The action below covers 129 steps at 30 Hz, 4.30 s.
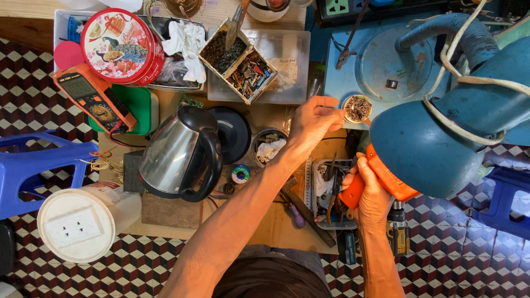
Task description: The person repairs an electric kettle at a cluttered workbench. They first manipulate a small component with pliers and by hand, then pick up an orange heat gun and apply heat to a small cup-shaped part while holding it, and finally work on the part with tweezers.
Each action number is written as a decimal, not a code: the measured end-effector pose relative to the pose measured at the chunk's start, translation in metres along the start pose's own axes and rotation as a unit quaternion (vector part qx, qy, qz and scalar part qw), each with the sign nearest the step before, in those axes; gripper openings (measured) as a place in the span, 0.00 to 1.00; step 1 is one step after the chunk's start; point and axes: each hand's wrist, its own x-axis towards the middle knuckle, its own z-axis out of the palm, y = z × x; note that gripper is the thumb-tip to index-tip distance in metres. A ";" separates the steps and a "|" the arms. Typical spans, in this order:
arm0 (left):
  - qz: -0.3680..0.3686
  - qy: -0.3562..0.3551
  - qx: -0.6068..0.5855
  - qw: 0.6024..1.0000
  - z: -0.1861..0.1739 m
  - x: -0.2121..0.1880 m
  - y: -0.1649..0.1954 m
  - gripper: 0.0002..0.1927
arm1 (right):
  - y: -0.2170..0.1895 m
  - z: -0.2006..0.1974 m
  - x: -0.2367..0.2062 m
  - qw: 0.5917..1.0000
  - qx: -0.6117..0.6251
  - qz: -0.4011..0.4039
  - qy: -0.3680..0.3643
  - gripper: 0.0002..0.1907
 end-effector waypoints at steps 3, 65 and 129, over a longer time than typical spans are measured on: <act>0.038 -0.001 0.031 0.999 0.002 0.000 0.001 0.20 | 0.001 -0.002 -0.002 1.000 -0.002 0.002 -0.001 0.16; 0.246 -0.006 0.230 0.942 0.004 -0.010 -0.005 0.19 | 0.001 0.002 -0.004 0.997 -0.063 -0.027 -0.019 0.15; 0.116 0.114 0.247 0.955 -0.040 -0.097 -0.006 0.13 | 0.001 0.007 -0.008 0.999 -0.036 -0.020 -0.010 0.16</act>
